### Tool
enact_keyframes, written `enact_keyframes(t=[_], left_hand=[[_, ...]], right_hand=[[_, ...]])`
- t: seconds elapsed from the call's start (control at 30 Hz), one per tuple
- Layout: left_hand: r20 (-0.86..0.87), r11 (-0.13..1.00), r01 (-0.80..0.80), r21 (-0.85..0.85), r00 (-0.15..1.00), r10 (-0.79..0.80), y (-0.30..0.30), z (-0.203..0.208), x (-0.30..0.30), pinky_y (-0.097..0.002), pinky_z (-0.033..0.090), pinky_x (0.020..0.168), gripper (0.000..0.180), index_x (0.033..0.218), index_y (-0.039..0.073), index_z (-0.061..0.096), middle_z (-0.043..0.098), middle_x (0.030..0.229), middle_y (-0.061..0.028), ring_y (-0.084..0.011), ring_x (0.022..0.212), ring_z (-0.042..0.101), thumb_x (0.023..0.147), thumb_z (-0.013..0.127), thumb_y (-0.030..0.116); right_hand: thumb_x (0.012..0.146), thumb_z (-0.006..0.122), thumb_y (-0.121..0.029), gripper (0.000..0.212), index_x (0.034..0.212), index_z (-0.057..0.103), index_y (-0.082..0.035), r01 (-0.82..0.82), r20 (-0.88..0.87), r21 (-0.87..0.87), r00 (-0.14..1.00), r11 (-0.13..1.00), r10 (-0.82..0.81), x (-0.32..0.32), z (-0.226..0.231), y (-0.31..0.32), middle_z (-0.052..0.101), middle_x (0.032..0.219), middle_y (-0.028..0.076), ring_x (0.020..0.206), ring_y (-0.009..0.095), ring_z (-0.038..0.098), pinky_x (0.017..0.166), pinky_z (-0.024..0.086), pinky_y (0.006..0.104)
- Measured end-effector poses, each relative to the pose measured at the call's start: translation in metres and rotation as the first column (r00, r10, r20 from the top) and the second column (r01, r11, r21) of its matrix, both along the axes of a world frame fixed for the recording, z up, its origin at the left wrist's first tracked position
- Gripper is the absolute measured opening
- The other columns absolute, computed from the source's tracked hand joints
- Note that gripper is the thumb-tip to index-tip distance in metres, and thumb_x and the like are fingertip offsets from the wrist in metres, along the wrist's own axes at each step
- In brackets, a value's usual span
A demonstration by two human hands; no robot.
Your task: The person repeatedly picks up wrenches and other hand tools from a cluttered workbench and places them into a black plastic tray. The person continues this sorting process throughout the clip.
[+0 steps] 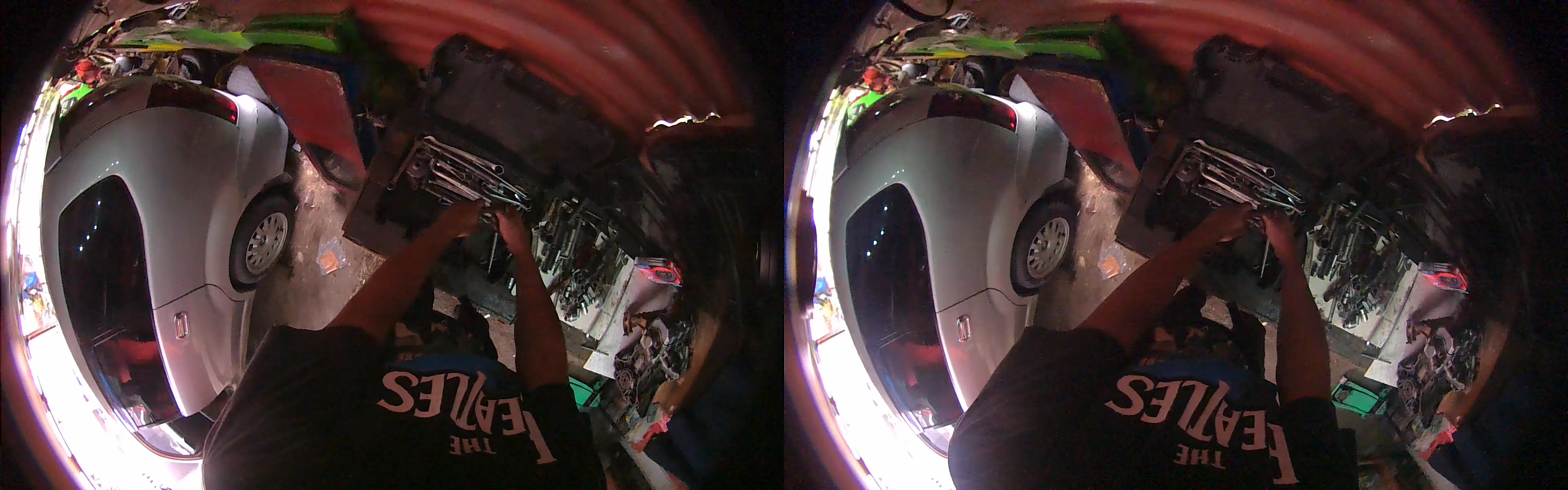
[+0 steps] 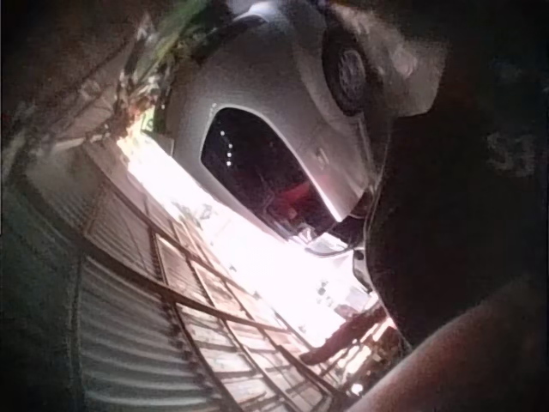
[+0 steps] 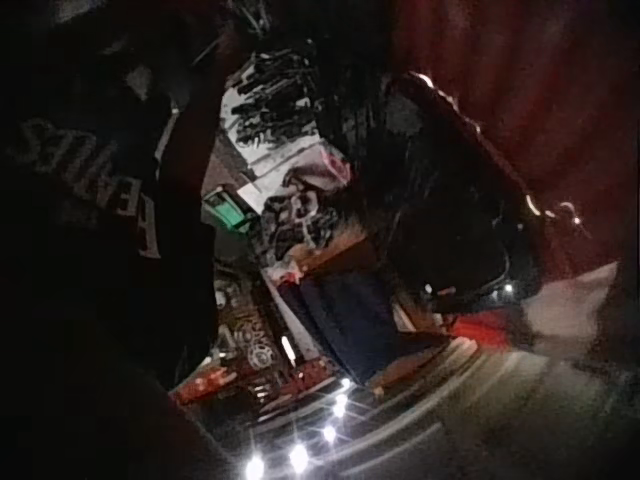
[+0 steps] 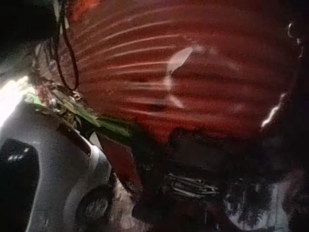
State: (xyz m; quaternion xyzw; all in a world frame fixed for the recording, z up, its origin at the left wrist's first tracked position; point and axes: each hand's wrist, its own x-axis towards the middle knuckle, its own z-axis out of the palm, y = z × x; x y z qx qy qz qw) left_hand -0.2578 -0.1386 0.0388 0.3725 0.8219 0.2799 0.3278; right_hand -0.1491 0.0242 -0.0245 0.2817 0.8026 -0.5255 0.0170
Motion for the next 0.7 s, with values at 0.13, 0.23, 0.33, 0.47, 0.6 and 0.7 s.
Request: enact_keyframes(t=[0.13,0.23,0.33,0.47,0.6,0.7], left_hand=[[-0.102,0.985,-0.117,0.130,0.986,0.130,-0.023,-0.034,-0.022,-0.0462,0.049,0.076,0.040,0.118,0.006,0.051,0.062,0.103,-0.0178,-0.0376,0.091,0.060,0.080,0.056,0.016],[-0.300,0.996,-0.090,0.009,0.950,0.089,-0.072,-0.084,-0.055,-0.0456,0.050,0.081,0.043,0.126,0.005,0.048,0.059,0.113,-0.0194,-0.0365,0.098,0.060,0.084,0.050,0.016],[-0.425,0.991,-0.060,-0.118,0.905,0.004,-0.074,-0.080,-0.067,-0.0464,0.049,0.085,0.044,0.127,0.004,0.046,0.057,0.118,-0.0212,-0.0368,0.103,0.059,0.085,0.049,0.017],[-0.172,0.892,-0.328,-0.311,0.942,0.287,-0.108,-0.081,-0.084,-0.0489,0.048,0.087,0.048,0.129,0.007,0.044,0.057,0.119,-0.0205,-0.0376,0.108,0.057,0.083,0.051,0.019],[-0.239,0.860,-0.439,-0.259,0.892,0.383,-0.130,-0.112,-0.081,-0.0499,0.046,0.089,0.050,0.131,0.010,0.041,0.059,0.117,-0.0202,-0.0382,0.109,0.057,0.083,0.052,0.022],[-0.110,0.824,-0.432,-0.367,0.900,0.422,-0.105,-0.093,-0.067,-0.0501,0.046,0.090,0.052,0.132,0.009,0.038,0.060,0.112,-0.0225,-0.0397,0.108,0.057,0.084,0.052,0.024]], right_hand=[[0.090,0.051,-0.018,0.025,0.112,0.058,-0.009,-0.190,-0.108,0.671,0.931,0.717,0.348,-0.005,-0.025,0.013,0.061,0.098,0.015,0.086,0.030,0.061,0.073,0.050,0.0418],[0.087,0.053,-0.016,0.026,0.112,0.060,-0.012,-0.133,-0.177,0.631,0.935,0.764,0.309,-0.009,-0.014,0.001,0.061,0.102,0.018,0.090,0.034,0.061,0.073,0.051,0.0432],[0.091,0.050,-0.021,0.029,0.116,0.058,-0.008,-0.157,-0.035,0.601,0.974,0.783,0.222,0.041,-0.031,0.029,0.061,0.102,0.019,0.094,0.034,0.060,0.078,0.049,0.0418],[0.089,0.053,-0.020,0.033,0.119,0.056,-0.006,0.134,0.419,-0.078,0.904,0.988,-0.090,0.030,0.021,0.002,0.060,0.104,0.021,0.097,0.036,0.058,0.081,0.049,0.0431],[0.084,0.061,-0.023,0.040,0.119,0.056,-0.005,0.121,0.082,-0.124,0.990,0.985,-0.111,0.058,-0.003,0.003,0.061,0.096,0.017,0.087,0.030,0.059,0.076,0.048,0.0397],[0.085,0.060,-0.025,0.040,0.118,0.056,-0.004,-0.013,-0.118,0.210,0.992,0.978,0.039,0.106,-0.053,0.019,0.062,0.093,0.015,0.088,0.025,0.058,0.076,0.046,0.0377]])
